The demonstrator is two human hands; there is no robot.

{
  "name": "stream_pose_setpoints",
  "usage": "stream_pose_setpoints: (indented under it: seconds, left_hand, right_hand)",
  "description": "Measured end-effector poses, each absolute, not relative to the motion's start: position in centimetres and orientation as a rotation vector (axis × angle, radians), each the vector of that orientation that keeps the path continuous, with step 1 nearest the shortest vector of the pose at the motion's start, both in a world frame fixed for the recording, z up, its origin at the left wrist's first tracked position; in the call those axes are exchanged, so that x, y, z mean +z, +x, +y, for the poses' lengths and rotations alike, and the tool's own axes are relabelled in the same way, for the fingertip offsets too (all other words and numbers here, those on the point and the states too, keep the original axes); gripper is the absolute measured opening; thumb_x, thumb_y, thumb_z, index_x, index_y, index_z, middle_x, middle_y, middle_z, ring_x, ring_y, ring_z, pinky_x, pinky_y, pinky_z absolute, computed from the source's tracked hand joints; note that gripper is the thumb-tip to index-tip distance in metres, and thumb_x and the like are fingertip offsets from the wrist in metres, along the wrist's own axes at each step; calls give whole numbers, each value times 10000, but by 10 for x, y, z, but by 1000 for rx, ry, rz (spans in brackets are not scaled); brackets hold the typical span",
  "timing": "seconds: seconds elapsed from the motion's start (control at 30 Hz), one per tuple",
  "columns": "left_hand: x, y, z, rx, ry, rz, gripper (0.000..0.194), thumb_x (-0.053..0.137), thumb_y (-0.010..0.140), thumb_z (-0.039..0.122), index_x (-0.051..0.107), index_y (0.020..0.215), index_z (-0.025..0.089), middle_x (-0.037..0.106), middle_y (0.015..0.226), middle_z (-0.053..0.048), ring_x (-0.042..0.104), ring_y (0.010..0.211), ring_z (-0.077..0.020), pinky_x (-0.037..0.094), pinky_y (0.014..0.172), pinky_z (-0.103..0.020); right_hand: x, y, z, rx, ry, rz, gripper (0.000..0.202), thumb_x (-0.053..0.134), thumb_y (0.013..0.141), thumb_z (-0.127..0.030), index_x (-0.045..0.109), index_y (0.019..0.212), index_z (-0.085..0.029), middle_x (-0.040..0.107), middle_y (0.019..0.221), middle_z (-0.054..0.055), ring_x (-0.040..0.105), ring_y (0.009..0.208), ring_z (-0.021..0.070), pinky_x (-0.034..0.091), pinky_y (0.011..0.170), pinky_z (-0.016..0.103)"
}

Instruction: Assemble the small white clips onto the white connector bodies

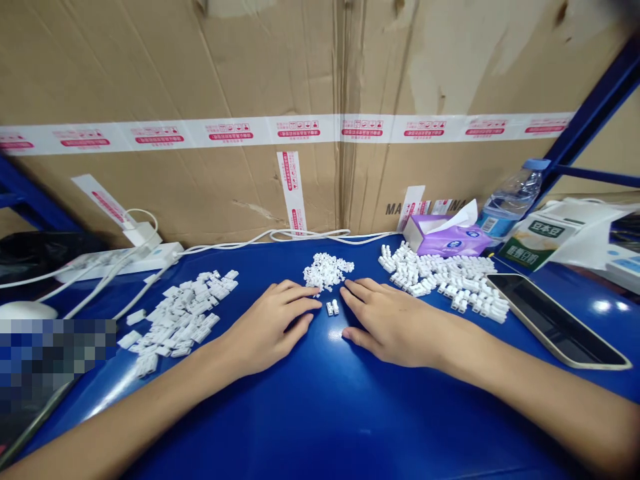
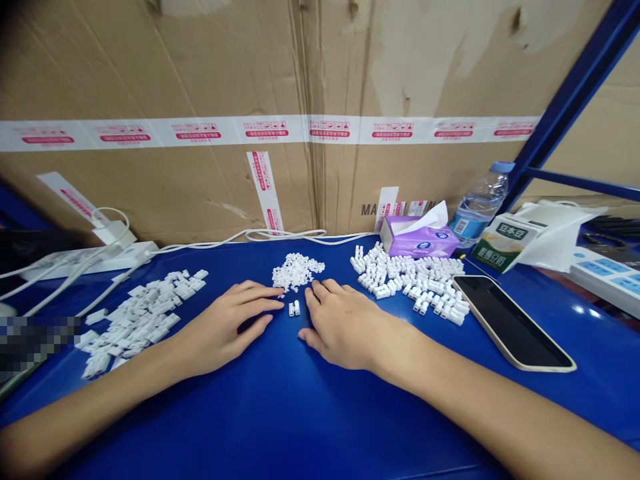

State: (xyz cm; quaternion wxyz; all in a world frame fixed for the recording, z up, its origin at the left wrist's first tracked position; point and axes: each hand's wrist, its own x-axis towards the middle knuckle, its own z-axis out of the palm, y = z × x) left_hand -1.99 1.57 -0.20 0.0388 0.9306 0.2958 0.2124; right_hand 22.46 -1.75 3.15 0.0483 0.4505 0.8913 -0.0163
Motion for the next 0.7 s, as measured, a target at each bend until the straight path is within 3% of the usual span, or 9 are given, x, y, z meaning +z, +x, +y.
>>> stream_pose_setpoints:
  seconds: [0.13, 0.27, 0.47, 0.7]
  left_hand:
    - [-2, -23, 22, 847, 2742, 872, 207, 544, 987, 154, 736, 1055, 190, 751, 1058, -75, 689, 964, -207, 548, 870, -359]
    - [0, -24, 25, 890, 2713, 871, 183, 571, 973, 155, 749, 986, 197, 753, 980, -52, 705, 876, -181, 559, 800, -312]
    - [0, -23, 23, 905, 2710, 880, 207, 557, 970, 161, 760, 995, 195, 759, 989, -56, 713, 880, -182, 575, 804, -317]
    - [2, -23, 22, 777, 2777, 1046, 241, 569, 971, 270, 783, 1044, 187, 727, 1114, -103, 697, 984, -251, 563, 891, -423]
  right_hand:
    - [35, 225, -18, -39, 1371, 2726, 664, 471, 1026, -451, 439, 1509, 3, 524, 1483, 250, 501, 1342, 392, 464, 1095, 527]
    - [37, 225, -17, -43, 1383, 2725, 664, 492, 1016, -459, 457, 1499, -4, 557, 1444, 236, 529, 1297, 380, 479, 1075, 509]
    - [35, 226, -17, -39, 1375, 2748, 658, 504, 1012, -454, 469, 1490, -2, 561, 1435, 246, 530, 1294, 392, 486, 1052, 519]
    - [34, 227, -15, -47, 1367, 2771, 638, 521, 1004, -443, 479, 1484, -25, 574, 1422, 243, 548, 1263, 395, 483, 1024, 528]
